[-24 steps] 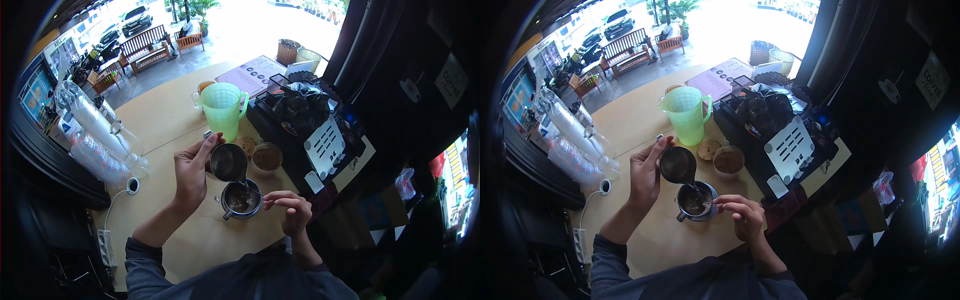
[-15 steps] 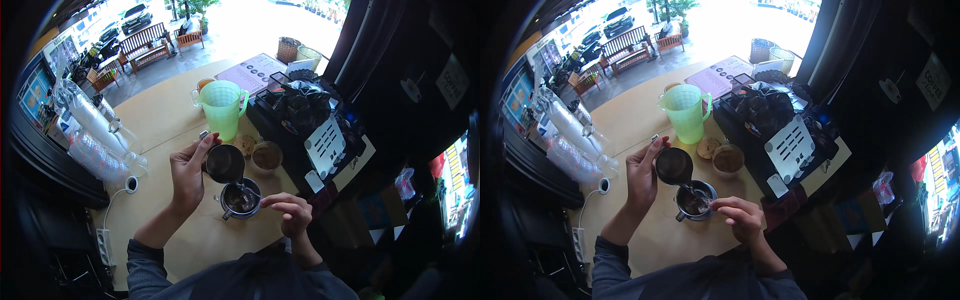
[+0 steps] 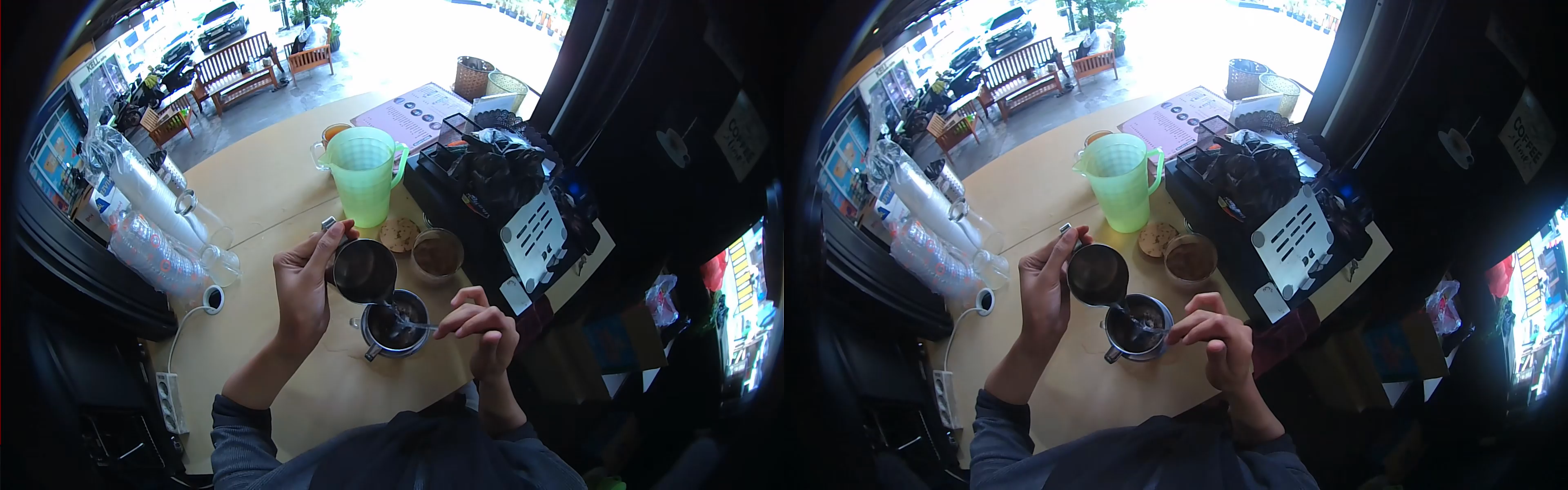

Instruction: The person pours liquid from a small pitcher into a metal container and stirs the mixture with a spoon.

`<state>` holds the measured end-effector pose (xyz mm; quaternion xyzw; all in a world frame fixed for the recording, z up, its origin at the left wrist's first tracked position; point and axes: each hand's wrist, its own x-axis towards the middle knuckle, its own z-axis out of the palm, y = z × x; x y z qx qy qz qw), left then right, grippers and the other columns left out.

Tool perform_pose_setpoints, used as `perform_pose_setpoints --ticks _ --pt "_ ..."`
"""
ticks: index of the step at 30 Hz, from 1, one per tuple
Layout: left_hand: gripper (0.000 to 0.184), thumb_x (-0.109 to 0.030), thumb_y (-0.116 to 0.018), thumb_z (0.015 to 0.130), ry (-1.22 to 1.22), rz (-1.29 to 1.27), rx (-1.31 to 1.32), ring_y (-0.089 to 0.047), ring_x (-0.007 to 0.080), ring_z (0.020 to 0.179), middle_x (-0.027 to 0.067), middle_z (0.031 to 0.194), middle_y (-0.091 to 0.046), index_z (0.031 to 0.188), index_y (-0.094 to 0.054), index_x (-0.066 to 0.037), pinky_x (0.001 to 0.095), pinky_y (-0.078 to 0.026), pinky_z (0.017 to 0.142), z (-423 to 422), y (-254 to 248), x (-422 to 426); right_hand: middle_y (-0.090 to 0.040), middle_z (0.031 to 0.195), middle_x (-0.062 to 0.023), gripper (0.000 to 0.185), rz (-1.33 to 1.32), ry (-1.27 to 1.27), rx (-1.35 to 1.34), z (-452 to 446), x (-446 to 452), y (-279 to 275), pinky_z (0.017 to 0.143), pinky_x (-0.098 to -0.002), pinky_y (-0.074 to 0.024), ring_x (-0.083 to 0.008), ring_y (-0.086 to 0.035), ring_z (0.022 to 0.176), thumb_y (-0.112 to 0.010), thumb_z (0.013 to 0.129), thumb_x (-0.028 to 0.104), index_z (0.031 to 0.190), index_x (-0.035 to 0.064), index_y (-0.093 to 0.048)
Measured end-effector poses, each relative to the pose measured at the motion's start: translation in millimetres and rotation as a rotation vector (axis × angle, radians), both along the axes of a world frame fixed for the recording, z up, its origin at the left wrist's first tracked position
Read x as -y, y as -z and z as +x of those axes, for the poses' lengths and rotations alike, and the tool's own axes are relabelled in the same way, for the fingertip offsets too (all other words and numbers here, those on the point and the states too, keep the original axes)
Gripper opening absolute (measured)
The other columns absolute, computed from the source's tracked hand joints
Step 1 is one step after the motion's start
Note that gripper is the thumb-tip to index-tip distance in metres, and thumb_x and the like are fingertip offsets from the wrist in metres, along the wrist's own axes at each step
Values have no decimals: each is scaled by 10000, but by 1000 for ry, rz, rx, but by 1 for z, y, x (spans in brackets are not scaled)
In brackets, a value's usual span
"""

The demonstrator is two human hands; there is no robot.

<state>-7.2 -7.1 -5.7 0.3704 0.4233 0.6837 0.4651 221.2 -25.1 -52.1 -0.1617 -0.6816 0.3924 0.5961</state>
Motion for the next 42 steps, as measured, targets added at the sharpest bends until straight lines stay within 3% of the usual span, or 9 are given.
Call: perform_pose_setpoints --ticks 5,12,14,15,20,25,28,35,42 --pt "224 -138 -589 910 -1 -35 28 -629 114 784 104 886 -662 1009 -653 52 236 -532 698 -5 2 1 -680 776 -135 459 71 -28 83 -8 -5 -2 926 -453 -377 -206 -657 749 -345 984 411 843 27 -552" --pt "218 -135 -588 910 -13 -16 30 -631 115 780 104 886 -662 1011 -655 46 230 -535 685 -4 1 1 -646 645 -152 492 44 13 45 -16 -10 -9 923 -460 -360 -197 -624 595 -289 985 455 788 59 -505" --pt "246 -152 -592 915 -42 -19 30 -439 0 609 47 788 -656 1040 -655 51 154 -368 565 0 -2 4 -668 737 -142 475 -59 -88 -66 -6 -9 -1 978 -465 -328 -192 -649 703 -317 988 425 789 43 -519" --pt "246 -152 -592 915 -44 -21 30 -439 0 609 47 788 -656 1040 -655 51 154 -368 565 -2 -1 4 -668 737 -142 475 -61 -90 -66 -7 -9 -1 978 -465 -328 -192 -649 703 -317 988 425 789 43 -519" --pt "213 -123 -571 920 -4 -72 192 -602 77 755 89 904 -660 1012 -652 51 211 -507 693 -10 6 0 -671 744 -147 467 27 -65 56 -8 -9 -6 986 -474 -326 -202 -650 727 -317 989 422 814 41 -521" --pt "187 -119 -563 922 -60 -95 271 -638 121 811 105 938 -662 960 -655 39 254 -533 757 -30 36 -4 -677 772 -148 455 -54 -34 -68 -7 -12 2 984 -484 -333 -207 -652 733 -337 985 416 808 41 -524" --pt "185 -129 -570 920 -122 -123 273 -638 122 806 105 922 -668 937 -660 32 251 -530 745 -41 55 -6 -661 679 -165 499 94 21 107 -15 -6 -10 935 -497 -369 -209 -651 609 -305 977 466 782 55 -508" --pt "178 -133 -583 912 -153 -180 255 -641 124 785 98 895 -673 922 -665 25 249 -529 735 -67 110 -11 -668 692 -105 473 362 142 227 -19 -4 -14 856 -505 -426 -200 -653 585 -367 952 468 805 51 -535" --pt "179 -130 -593 906 -179 -230 257 -640 122 779 99 889 -675 922 -670 31 248 -530 732 -70 136 -14 -653 701 -72 491 508 227 339 -25 8 -21 691 -402 -482 -161 -587 514 -402 929 495 777 48 -539"
